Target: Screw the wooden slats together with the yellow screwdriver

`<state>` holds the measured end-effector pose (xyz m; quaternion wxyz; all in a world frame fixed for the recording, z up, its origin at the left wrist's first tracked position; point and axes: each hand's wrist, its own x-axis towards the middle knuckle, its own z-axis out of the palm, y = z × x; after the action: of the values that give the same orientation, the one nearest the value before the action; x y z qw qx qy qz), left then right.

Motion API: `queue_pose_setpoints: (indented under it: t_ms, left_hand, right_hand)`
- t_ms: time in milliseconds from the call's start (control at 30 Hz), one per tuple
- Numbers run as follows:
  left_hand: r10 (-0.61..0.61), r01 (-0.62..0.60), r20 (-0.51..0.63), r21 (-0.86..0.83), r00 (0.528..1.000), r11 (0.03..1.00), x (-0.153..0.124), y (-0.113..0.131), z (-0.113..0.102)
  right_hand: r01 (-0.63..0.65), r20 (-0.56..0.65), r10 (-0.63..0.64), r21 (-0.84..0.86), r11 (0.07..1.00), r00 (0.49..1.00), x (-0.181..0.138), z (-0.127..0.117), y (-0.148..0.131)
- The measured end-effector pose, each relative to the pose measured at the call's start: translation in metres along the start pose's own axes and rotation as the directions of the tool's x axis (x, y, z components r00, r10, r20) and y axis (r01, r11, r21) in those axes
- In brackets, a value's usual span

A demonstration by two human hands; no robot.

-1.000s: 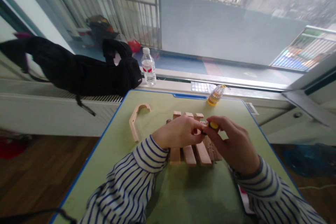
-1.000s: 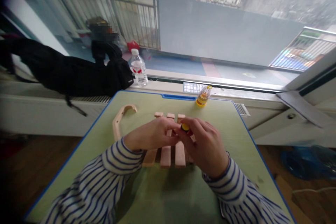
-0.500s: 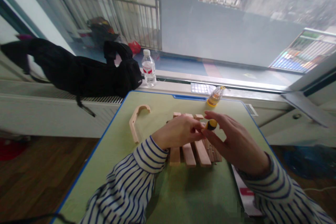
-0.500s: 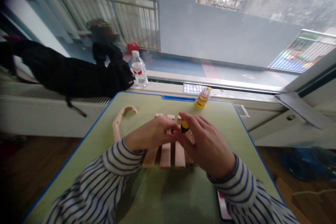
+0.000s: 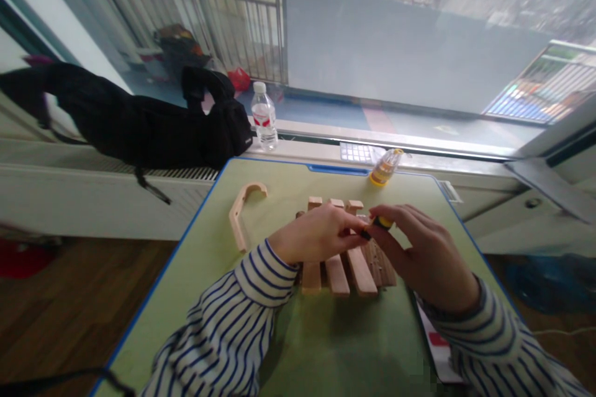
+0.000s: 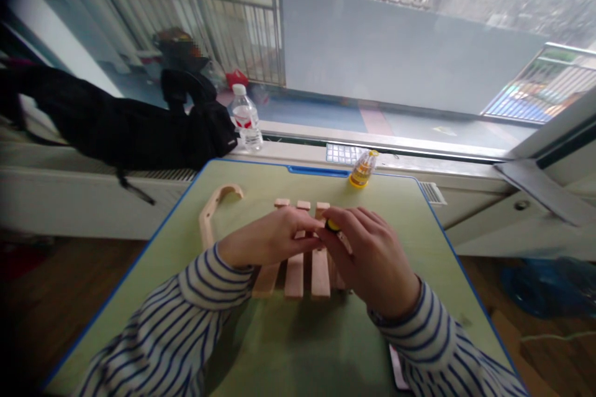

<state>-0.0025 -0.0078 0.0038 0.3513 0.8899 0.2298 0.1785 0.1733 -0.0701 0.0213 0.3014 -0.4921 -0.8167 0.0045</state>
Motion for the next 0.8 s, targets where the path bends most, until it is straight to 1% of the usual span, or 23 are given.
queue_pose_setpoints:
  t_ms: [133, 200, 300, 400, 533, 633, 700, 800]
  left_hand:
    - [0.002, -0.002, 0.012, -0.012, 1.0, 1.0, 0.0, -0.001, 0.001]
    - [-0.005, 0.005, 0.017, -0.012, 1.0, 1.0, -0.001, 0.0, 0.0]
    - [-0.018, 0.018, 0.031, -0.002, 0.999, 1.0, -0.002, 0.003, -0.001]
    - [-0.036, 0.036, 0.015, 0.018, 0.999, 0.999, -0.001, 0.007, -0.002]
    - [-0.064, 0.067, -0.065, 0.056, 0.996, 0.996, 0.0, 0.01, -0.001]
    - [-0.063, 0.073, -0.118, 0.088, 0.991, 0.993, 0.001, 0.01, 0.0]
    - [-0.054, 0.067, -0.123, 0.101, 0.991, 0.993, 0.001, 0.01, 0.0]
    - [-0.053, 0.068, -0.118, 0.121, 0.992, 0.99, 0.001, 0.011, -0.001]
  right_hand:
    - [0.002, -0.066, -0.002, 0.001, 1.0, 0.998, -0.004, 0.007, 0.0]
    - [0.006, -0.075, -0.007, -0.003, 1.0, 0.997, -0.004, 0.009, -0.002]
    - [0.006, -0.06, -0.006, 0.003, 1.0, 0.998, -0.003, 0.011, -0.004]
    - [-0.007, -0.054, 0.008, 0.012, 1.0, 0.998, -0.002, 0.01, -0.006]
    - [-0.046, -0.052, 0.047, 0.03, 0.999, 0.998, -0.002, 0.008, -0.006]
    - [-0.074, -0.03, 0.076, 0.038, 0.997, 0.997, -0.002, 0.006, -0.005]
    - [-0.073, -0.005, 0.073, 0.031, 0.997, 0.997, -0.001, 0.004, -0.004]
    - [-0.03, 0.04, 0.029, 0.008, 1.0, 0.999, 0.002, -0.003, -0.004]
